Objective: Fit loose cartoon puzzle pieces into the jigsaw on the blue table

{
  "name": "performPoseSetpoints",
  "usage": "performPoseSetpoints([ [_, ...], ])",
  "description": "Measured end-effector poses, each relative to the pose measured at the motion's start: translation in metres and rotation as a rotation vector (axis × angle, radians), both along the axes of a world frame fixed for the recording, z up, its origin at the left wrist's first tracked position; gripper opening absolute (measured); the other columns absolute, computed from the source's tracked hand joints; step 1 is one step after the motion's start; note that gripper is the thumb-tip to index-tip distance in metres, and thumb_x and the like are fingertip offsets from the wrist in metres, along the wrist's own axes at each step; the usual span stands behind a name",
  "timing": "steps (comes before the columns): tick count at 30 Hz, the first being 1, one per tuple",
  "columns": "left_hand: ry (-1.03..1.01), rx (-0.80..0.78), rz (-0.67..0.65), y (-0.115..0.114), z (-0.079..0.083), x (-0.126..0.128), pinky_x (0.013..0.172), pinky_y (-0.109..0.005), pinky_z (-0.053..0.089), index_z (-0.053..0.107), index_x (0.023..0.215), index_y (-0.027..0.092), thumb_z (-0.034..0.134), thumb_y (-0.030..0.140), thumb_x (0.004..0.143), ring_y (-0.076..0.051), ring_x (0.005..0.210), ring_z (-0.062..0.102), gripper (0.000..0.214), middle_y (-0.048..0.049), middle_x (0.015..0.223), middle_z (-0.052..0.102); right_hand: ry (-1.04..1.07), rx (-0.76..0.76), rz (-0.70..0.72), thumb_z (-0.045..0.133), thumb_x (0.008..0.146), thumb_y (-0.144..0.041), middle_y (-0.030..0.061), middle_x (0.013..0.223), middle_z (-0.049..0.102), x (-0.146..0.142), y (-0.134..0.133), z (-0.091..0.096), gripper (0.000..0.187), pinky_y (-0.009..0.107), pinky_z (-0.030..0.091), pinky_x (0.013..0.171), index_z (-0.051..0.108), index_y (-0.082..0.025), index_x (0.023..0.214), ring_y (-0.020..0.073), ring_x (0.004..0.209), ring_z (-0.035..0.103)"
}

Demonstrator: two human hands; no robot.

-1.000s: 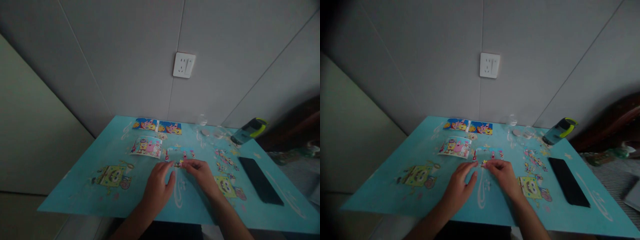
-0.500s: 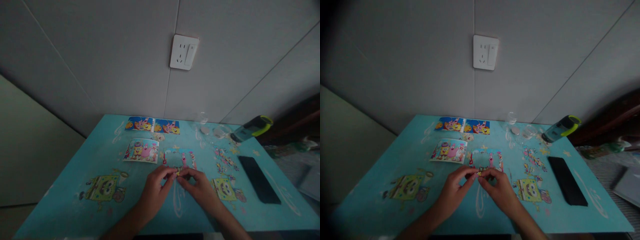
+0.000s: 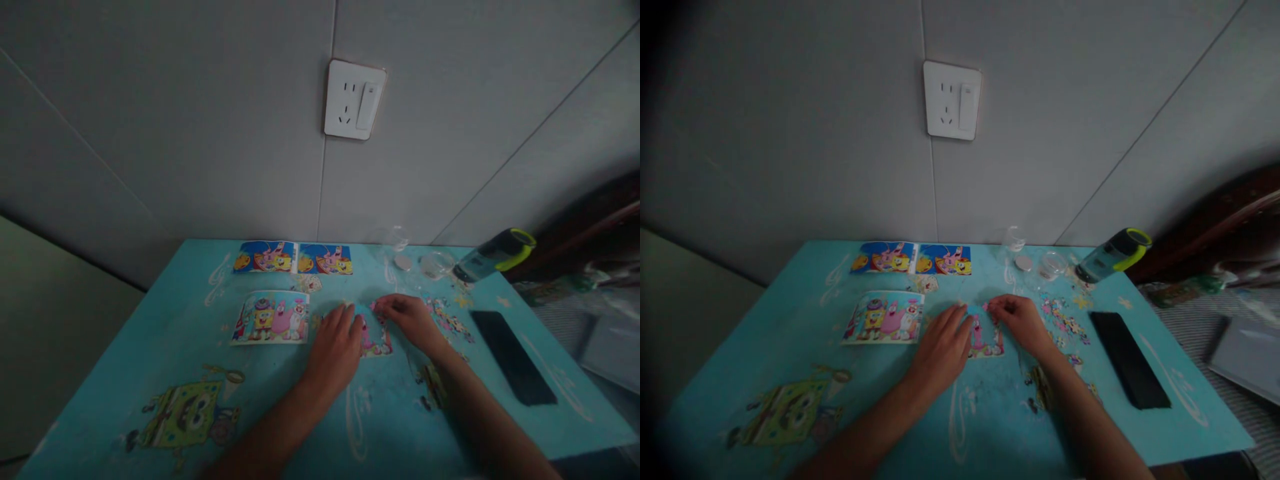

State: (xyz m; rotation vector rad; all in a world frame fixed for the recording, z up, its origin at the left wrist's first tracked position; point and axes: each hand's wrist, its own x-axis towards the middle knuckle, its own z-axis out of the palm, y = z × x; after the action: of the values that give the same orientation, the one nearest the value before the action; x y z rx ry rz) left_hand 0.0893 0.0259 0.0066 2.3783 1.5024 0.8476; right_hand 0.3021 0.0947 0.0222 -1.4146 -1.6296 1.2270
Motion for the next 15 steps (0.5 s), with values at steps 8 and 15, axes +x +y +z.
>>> performPoseSetpoints([
  [8, 0.165, -0.006, 0.057, -0.011, -0.009, -0.007, 0.115, -0.057, 0.039, 0.056, 0.136, 0.013, 0.055, 0.024, 0.097, -0.036, 0.140, 0.044, 0.041, -0.0169, 0.146, 0.053, 0.039, -0.051, -0.090, 0.072, 0.085, -0.050, 0.0049, 0.083, 0.072, 0.003, -0.019, 0.000, 0.035, 0.029, 0.048, 0.071, 0.076, -0.016, 0.091, 0.0168, 0.073, 0.062],
  [15, 0.226, -0.048, 0.089, -0.013, -0.008, -0.008, 0.116, -0.060, 0.035, 0.051, 0.142, 0.013, 0.055, 0.035, 0.097, -0.038, 0.146, 0.035, 0.051, -0.0178, 0.157, 0.041, 0.021, -0.144, -0.154, 0.070, 0.086, -0.051, -0.0001, 0.063, 0.062, 0.012, -0.013, -0.005, 0.039, 0.026, 0.036, 0.050, 0.076, -0.014, 0.098, 0.0113, 0.051, 0.048],
])
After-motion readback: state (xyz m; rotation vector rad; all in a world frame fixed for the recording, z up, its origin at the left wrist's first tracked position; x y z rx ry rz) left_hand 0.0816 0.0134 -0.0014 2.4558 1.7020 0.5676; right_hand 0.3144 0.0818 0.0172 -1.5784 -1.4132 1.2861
